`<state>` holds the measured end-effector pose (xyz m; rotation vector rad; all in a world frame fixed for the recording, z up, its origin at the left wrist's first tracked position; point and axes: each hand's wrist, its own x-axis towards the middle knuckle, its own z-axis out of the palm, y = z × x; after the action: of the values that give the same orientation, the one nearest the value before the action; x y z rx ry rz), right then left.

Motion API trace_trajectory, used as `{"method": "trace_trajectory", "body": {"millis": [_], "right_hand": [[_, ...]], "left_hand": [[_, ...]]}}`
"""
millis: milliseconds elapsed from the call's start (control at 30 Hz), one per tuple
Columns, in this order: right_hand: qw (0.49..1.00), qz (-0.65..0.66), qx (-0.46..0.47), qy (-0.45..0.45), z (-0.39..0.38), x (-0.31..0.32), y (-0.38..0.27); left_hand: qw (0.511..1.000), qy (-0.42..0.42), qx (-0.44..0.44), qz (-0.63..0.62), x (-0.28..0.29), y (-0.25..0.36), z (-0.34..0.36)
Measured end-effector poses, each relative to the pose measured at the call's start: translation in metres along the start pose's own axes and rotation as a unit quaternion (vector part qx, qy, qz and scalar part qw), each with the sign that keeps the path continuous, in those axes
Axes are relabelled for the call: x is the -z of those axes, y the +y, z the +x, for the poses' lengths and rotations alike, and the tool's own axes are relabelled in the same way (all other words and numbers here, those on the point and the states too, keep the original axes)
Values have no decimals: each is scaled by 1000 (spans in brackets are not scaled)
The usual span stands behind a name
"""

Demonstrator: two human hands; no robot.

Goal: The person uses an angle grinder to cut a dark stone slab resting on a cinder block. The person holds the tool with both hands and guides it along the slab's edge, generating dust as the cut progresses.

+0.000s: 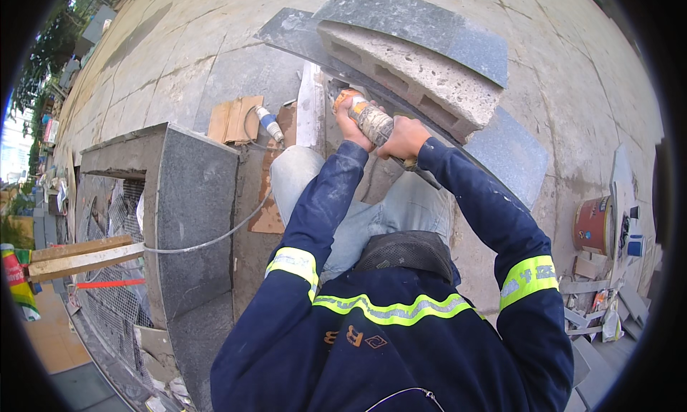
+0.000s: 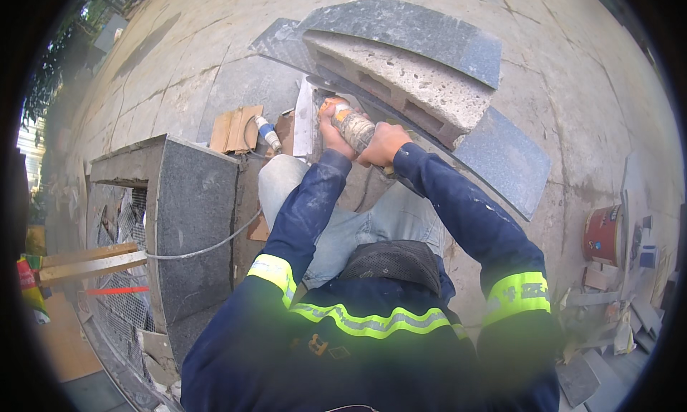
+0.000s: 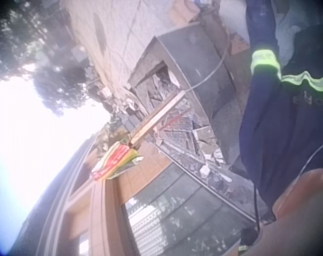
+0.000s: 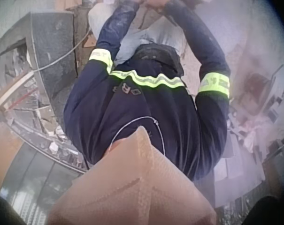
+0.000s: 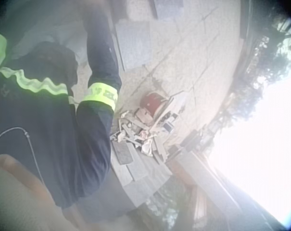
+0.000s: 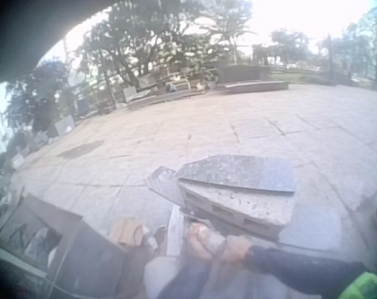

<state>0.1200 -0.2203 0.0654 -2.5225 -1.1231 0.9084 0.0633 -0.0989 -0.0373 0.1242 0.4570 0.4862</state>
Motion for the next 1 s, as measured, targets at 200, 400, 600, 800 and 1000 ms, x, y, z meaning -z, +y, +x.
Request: {"method": "trace_trajectory", "body": {"millis": [200,400,600,800,1000], "right_hand": [[1000,-21,9,-1,-14,2,0],[1000,-23,7,5,-28,4,5],[999,-27,12,14,-43,4,7],[1000,-24,2,7,-57,5,14],[1000,-16,0,7,-67,7,15]], "left_hand": [[1000,-5,29,-10,0,-4,-12],[999,-32,26,-14,-8,-12,-26],[997,-25,50,-55,-9,-20,-37],[999,-32,24,-33,-15,-32,-52],[997,-55,40,-22,-12,-36,-55]]}}
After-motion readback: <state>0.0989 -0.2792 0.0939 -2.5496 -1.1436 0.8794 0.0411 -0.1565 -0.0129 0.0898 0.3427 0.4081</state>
